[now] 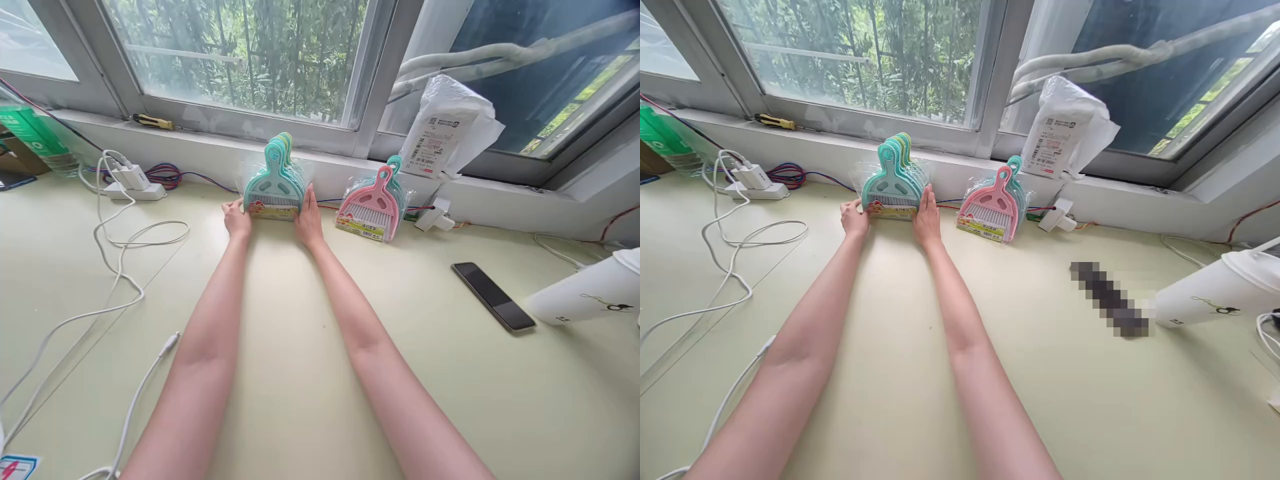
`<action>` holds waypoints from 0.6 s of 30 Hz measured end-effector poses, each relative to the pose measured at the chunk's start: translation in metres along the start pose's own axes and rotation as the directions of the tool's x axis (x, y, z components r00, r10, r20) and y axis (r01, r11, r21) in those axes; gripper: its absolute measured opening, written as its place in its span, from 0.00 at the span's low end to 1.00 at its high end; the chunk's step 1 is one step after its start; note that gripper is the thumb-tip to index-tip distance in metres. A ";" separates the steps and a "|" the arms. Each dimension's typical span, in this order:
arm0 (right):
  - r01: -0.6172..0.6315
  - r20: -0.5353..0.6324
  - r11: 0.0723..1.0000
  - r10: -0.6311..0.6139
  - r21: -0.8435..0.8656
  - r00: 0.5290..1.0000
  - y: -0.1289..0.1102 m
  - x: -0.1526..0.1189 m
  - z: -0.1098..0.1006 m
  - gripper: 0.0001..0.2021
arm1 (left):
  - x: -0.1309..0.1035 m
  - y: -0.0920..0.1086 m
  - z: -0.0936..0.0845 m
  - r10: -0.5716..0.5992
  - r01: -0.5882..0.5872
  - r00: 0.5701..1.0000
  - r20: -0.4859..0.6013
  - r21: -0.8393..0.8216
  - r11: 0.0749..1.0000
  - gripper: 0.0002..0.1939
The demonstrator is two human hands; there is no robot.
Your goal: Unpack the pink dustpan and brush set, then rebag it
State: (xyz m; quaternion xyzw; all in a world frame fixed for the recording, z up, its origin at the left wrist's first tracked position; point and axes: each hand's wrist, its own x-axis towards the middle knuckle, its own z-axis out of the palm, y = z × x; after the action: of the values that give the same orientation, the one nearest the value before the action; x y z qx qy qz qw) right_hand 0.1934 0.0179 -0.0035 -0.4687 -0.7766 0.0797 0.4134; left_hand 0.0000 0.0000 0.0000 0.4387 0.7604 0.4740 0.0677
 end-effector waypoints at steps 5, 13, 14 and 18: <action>-0.113 -0.220 0.993 0.104 -0.027 0.970 -0.013 -0.017 -0.028 0.30 | -0.009 0.007 -0.007 0.045 -0.049 0.994 -0.101 -0.038 0.998 0.29; -0.697 -0.596 0.709 0.607 0.106 0.526 0.088 -0.060 -0.142 0.18 | -0.044 0.028 -0.028 0.235 -0.255 0.938 -0.255 -0.046 0.966 0.37; -0.726 -0.546 0.677 0.656 0.120 0.521 0.099 -0.064 -0.150 0.15 | -0.050 0.031 -0.032 0.262 -0.284 0.927 -0.267 -0.045 0.958 0.37; -0.741 -0.448 0.666 0.691 0.090 0.567 0.118 -0.072 -0.157 0.11 | -0.072 0.040 -0.041 0.383 -0.399 0.876 -0.294 0.005 0.917 0.32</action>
State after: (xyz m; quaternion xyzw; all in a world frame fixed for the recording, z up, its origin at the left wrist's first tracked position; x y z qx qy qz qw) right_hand 0.4001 -0.0166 -0.0032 -0.7693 -0.4059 0.0887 0.4854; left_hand 0.0462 -0.0738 0.0307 0.5071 0.6444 0.5576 -0.1290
